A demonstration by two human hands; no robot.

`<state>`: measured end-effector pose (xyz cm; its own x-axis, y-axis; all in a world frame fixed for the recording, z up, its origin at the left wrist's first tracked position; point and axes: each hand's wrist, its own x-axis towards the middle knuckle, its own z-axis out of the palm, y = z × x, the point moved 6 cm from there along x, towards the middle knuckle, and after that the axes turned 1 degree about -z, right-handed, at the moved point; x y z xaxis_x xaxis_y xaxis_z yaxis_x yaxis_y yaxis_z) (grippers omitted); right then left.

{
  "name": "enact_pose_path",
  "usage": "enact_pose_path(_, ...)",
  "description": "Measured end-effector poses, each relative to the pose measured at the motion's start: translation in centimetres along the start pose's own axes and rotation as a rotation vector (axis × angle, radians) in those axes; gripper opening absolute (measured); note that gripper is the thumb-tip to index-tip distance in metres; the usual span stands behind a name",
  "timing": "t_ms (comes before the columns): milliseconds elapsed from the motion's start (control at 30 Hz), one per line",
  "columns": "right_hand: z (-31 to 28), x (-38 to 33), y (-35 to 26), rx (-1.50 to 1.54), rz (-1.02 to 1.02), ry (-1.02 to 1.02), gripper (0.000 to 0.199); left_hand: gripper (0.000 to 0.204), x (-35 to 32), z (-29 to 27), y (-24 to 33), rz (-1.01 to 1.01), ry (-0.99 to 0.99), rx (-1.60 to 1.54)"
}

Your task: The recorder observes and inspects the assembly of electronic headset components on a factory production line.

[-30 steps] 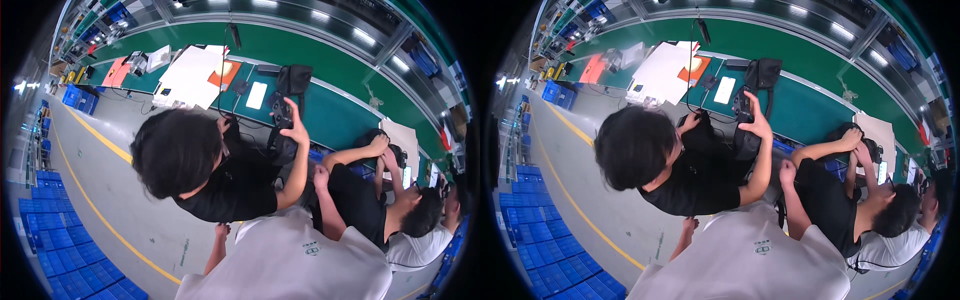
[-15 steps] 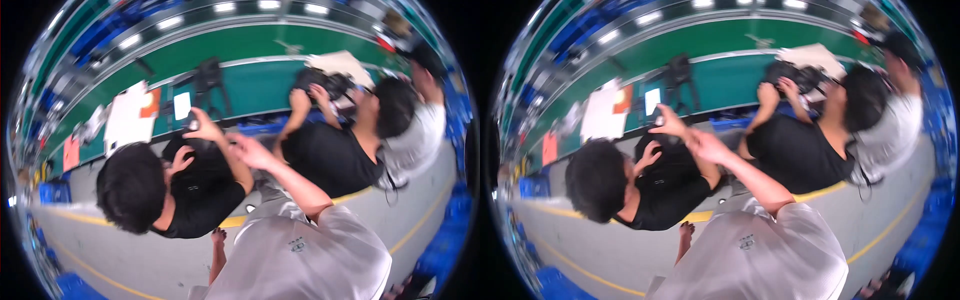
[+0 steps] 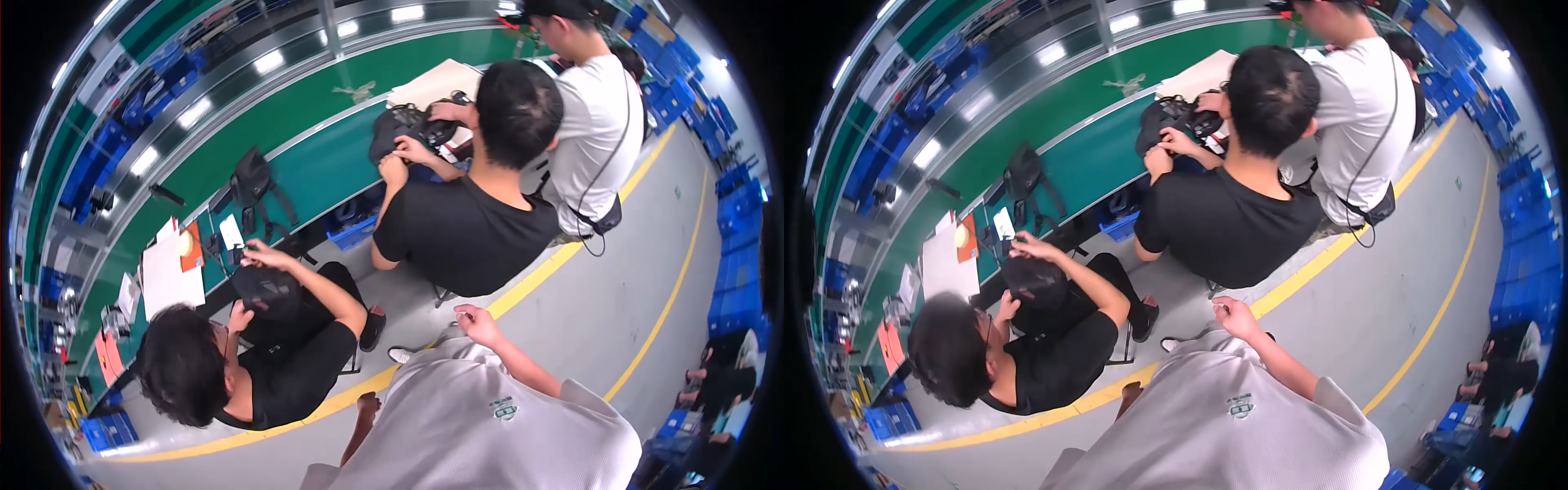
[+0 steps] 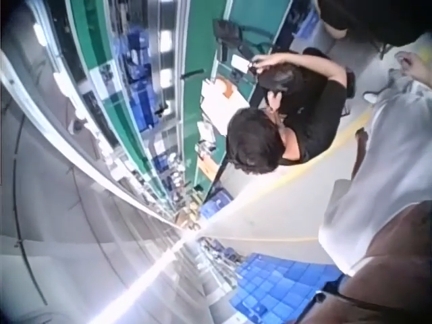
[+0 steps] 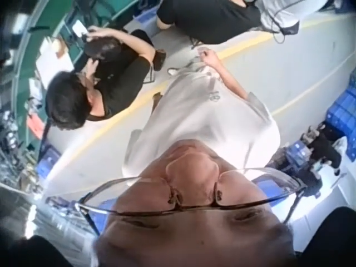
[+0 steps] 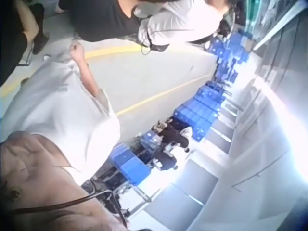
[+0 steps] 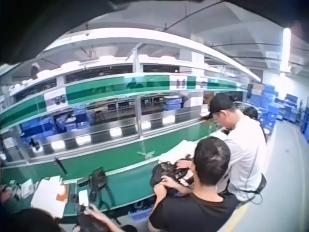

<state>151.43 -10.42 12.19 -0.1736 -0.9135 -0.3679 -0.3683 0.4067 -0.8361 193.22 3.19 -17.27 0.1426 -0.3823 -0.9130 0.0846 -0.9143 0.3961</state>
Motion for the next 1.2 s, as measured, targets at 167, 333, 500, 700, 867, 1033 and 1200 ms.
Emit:
enact_pose_path(167, -6.7, -1.6, 1.8, -0.032, -0.053, 0.098, 0.026, 0.018, -0.3, 6.8, 6.1, 0.182, -0.043, 0.213)
enact_pose_path(333, -16.8, -2.6, 6.9, 0.093, 0.024, 0.249, 0.025, 0.030, -3.7, 16.1, 10.2, 0.806, 0.138, 1.045)
enact_pose_path(500, -27.5, -2.1, 15.2, 0.127, 0.003, 0.330, 0.022, 0.030, -8.7, 33.7, 9.9, 0.858, -0.105, 1.013)
enact_pose_path(700, -39.7, -0.5, 13.6, 0.153, 0.019, 0.344, 0.023, 0.037, -17.6, 54.1, 12.3, 0.702, -0.413, 0.780)
enact_pose_path(867, -48.1, -1.0, 19.3, 0.180, 0.019, 0.535, 0.027, 0.033, -25.1, 65.3, 18.0, 0.855, -0.564, 0.913)
enact_pose_path(1033, -51.0, -4.7, 25.3, 0.228, 0.262, 0.722, 0.026, 0.029, -27.0, 73.5, 18.8, 0.713, -0.941, 1.064)
enact_pose_path(1200, -50.3, -11.2, 34.9, 0.264, 0.470, 0.867, 0.025, 0.030, -36.1, 83.5, 17.8, 0.507, -1.243, 1.269)
